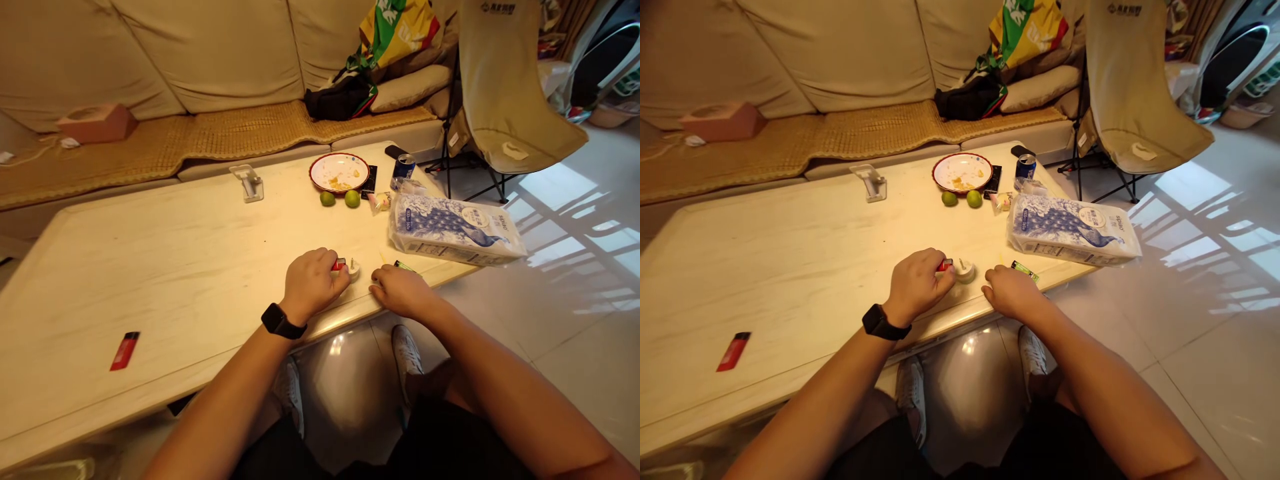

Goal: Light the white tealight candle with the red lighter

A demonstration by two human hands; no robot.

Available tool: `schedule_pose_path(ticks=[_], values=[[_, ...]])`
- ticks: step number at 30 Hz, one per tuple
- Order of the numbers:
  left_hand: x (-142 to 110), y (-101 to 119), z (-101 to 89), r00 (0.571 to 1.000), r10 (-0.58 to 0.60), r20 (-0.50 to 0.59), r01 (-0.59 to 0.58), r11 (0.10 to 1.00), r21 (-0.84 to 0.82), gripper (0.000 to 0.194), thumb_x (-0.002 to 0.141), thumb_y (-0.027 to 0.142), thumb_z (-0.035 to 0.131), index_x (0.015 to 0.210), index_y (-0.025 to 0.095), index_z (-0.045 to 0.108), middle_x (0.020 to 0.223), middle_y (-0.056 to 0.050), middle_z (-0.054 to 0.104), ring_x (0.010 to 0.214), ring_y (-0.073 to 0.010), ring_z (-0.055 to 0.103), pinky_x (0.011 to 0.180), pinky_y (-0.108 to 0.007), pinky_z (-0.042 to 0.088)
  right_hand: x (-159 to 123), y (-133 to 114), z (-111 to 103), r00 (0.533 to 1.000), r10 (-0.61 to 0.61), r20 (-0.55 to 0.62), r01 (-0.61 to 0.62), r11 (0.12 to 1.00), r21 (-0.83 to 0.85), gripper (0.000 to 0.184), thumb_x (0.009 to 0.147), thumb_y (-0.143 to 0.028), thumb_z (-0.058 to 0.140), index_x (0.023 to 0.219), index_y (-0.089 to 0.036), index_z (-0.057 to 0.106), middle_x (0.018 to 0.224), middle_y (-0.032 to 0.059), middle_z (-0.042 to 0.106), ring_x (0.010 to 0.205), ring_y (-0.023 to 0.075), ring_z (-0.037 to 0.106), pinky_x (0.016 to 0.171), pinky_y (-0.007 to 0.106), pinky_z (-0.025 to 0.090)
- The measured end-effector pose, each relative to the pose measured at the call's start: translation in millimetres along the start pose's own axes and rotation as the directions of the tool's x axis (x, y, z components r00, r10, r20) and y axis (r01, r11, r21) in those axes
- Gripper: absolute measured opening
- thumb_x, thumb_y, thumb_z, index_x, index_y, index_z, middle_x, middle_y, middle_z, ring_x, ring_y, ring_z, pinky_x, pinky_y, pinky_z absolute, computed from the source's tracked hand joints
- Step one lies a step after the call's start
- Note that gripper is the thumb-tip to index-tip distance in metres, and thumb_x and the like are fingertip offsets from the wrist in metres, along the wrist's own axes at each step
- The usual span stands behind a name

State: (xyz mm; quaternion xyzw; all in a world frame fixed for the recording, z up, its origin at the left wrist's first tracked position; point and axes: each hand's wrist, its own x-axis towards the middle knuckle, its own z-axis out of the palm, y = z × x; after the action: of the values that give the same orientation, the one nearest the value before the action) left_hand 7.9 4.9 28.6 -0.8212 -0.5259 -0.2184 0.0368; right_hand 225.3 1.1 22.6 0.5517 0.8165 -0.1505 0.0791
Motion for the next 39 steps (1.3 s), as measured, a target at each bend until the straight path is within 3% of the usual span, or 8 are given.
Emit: schedule_pose_path(ticks=[17, 26, 34, 39], values=[[4, 3, 2.4, 1.0, 0.029, -0.008, -0.029, 0.999, 0.03, 0.022, 0.09, 0.034, 0.049, 0.076, 0.019, 0.057, 0.075, -0.006, 0.062, 0.071, -0.0207, 0.055, 0.063, -0.035, 0.035, 0, 1, 2, 0.999, -0.003, -0.041, 0.003, 1.0, -0.011, 0.029, 0.095, -0.041, 0.046, 0.103, -0.021, 0.066, 0.107, 0.0085, 0.068, 0.095, 0.0239, 0.064, 0.074, 0.031, 0.043], [4, 3, 2.5, 1.0, 0.028, -0.007, -0.028, 1.0, 0.014, 0.022, 0.091, 0.035, 0.049, 0.076, 0.02, 0.057, 0.074, -0.005, 0.062, 0.072, -0.0207, 0.055, 0.063, -0.035, 0.038, -1, 0, 1, 1.0, 0.006, -0.013, -0.007, 1.0, -0.013, 0.031, 0.096, -0.042, 0.044, 0.106, -0.021, 0.065, 0.11, 0.0095, 0.067, 0.097, 0.0238, 0.064, 0.077, 0.031, 0.043], [-1, -11, -3.8, 0.994, -0.066, -0.084, 0.05, 0.983, -0.177, 0.029, 0.096, 0.043, 0.041, 0.089, 0.02, 0.056, 0.084, -0.006, 0.064, 0.077, -0.0218, 0.057, 0.068, -0.035, 0.043, 0, 1, 1, 1.0, -0.003, -0.014, 0.003, 1.0, -0.009, 0.029, 0.096, -0.041, 0.045, 0.103, -0.021, 0.065, 0.108, 0.0091, 0.067, 0.096, 0.0236, 0.064, 0.076, 0.031, 0.043], [-8, -24, -8.9, 0.991, -0.106, -0.082, 0.083, 0.966, -0.247, 0.027, 0.1, 0.036, 0.035, 0.099, 0.019, 0.055, 0.089, -0.007, 0.063, 0.082, -0.0212, 0.057, 0.073, -0.034, 0.044, -2, 0, -2, 1.0, 0.001, -0.001, -0.001, 1.0, -0.011, 0.03, 0.097, -0.041, 0.045, 0.104, -0.021, 0.065, 0.11, 0.01, 0.067, 0.099, 0.0241, 0.063, 0.078, 0.031, 0.043]])
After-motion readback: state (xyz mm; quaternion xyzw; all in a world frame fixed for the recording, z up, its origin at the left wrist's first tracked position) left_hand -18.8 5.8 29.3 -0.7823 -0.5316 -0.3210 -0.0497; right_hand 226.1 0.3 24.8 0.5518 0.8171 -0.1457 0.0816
